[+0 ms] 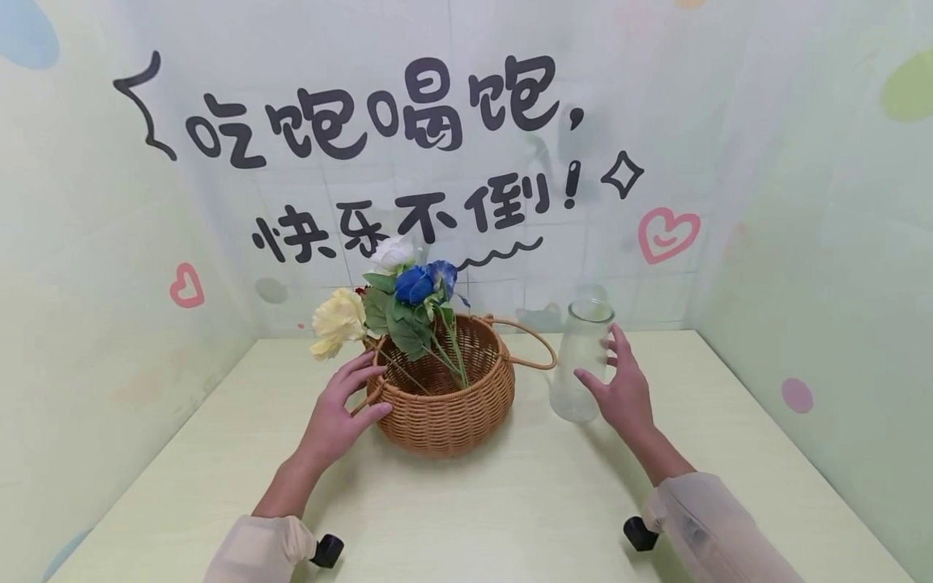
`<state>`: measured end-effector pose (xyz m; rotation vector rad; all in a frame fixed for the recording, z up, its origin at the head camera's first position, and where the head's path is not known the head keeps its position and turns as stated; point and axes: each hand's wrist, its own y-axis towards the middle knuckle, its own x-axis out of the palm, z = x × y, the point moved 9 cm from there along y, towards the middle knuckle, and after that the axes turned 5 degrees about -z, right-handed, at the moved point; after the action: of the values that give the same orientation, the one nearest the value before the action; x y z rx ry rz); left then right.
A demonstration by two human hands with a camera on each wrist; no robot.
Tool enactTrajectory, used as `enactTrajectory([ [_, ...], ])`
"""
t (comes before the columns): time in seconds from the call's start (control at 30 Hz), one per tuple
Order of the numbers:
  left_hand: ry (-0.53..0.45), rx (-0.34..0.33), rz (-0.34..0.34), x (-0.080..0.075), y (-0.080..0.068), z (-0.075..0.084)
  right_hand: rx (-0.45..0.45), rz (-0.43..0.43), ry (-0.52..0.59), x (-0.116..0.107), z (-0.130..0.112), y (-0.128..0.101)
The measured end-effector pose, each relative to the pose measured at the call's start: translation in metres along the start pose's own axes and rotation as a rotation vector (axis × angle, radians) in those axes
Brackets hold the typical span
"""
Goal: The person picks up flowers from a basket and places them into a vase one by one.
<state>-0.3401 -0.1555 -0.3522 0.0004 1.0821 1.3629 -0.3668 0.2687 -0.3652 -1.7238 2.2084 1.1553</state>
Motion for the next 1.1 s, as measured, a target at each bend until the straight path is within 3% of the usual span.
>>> enactTrajectory([
  [1.1, -0.022, 0.007, 0.02, -0.002, -0.001, -0.001, 0.051, 0.015, -0.049, 0.0, 0.005, 0.013],
])
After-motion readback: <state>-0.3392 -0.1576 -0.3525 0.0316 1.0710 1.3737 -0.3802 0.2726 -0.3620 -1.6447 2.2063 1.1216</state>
